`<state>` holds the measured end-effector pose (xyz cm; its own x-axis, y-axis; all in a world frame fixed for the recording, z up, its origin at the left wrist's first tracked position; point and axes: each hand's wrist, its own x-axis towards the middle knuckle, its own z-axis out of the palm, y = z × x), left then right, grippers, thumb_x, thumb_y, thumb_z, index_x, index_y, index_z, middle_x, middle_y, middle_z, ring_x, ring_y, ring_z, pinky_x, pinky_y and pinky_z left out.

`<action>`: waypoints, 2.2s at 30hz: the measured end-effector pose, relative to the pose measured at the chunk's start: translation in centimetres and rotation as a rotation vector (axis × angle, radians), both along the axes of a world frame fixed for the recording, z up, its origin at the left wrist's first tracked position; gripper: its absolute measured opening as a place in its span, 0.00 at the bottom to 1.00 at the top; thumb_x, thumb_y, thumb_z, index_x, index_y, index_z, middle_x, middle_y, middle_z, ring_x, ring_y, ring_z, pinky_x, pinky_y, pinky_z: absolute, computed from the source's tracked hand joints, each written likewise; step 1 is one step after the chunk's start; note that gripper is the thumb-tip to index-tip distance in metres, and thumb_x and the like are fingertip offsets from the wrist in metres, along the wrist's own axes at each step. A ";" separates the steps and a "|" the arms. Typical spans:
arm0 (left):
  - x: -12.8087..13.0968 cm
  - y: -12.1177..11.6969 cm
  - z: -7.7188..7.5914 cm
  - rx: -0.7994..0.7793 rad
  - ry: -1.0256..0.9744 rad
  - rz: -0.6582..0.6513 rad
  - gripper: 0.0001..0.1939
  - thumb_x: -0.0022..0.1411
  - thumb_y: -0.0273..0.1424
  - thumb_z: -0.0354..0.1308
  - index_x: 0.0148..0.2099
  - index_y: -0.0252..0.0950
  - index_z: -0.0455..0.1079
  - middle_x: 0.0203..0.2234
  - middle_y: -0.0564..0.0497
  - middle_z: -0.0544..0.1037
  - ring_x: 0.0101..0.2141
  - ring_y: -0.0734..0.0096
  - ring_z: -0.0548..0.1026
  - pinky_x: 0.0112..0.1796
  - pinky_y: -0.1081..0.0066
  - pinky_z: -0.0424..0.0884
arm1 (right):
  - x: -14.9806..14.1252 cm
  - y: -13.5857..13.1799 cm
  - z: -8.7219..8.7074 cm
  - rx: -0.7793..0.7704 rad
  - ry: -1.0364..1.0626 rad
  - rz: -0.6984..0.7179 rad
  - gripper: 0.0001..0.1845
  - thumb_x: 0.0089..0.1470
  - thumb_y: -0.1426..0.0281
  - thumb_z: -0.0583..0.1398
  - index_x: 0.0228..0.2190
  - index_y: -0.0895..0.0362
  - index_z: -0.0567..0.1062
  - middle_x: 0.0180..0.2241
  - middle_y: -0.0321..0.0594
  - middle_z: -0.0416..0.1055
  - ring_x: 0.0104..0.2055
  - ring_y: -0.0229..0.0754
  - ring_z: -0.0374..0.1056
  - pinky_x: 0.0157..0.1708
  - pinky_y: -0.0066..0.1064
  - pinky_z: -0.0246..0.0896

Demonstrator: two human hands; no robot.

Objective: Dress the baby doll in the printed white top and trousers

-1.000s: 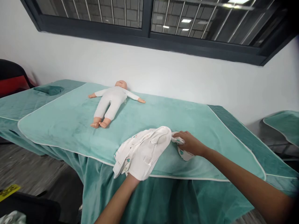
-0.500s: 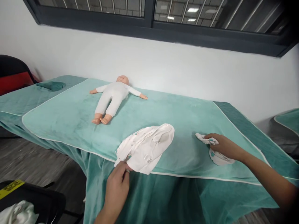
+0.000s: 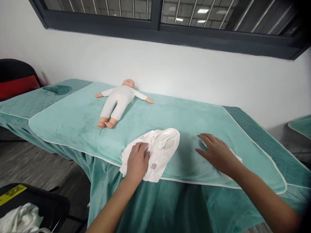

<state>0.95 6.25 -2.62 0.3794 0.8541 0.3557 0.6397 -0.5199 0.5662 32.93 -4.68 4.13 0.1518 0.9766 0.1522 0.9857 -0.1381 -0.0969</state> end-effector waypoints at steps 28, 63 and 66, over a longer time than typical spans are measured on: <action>0.1 3.3 15.4 0.300 -0.100 -0.076 0.15 0.62 0.23 0.48 0.47 0.38 0.70 0.41 0.52 0.77 0.45 0.65 0.74 0.46 0.67 0.68 | -13.3 8.1 11.9 0.553 0.219 0.410 0.11 0.57 0.75 0.54 0.37 0.51 0.74 0.35 0.36 0.68 0.34 0.40 0.65 0.33 0.31 0.57; -3.5 4.6 16.3 0.259 -0.020 0.241 0.11 0.60 0.29 0.53 0.45 0.41 0.71 0.38 0.52 0.79 0.39 0.64 0.76 0.36 0.70 0.66 | -3.6 5.8 6.7 0.544 0.431 -0.065 0.09 0.44 0.74 0.58 0.32 0.54 0.72 0.33 0.36 0.72 0.34 0.42 0.66 0.35 0.31 0.58; -3.8 4.5 15.9 0.321 0.105 0.286 0.10 0.60 0.30 0.54 0.45 0.41 0.70 0.41 0.51 0.78 0.41 0.62 0.75 0.34 0.70 0.64 | -2.9 5.6 6.5 0.562 0.266 -0.092 0.13 0.44 0.76 0.56 0.34 0.53 0.70 0.36 0.37 0.71 0.37 0.43 0.66 0.35 0.31 0.56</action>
<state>-2.85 10.76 13.31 0.1923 0.7826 0.5921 0.8287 -0.4526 0.3291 29.98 0.96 10.68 0.3350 0.7393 0.5841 0.9042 -0.0778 -0.4200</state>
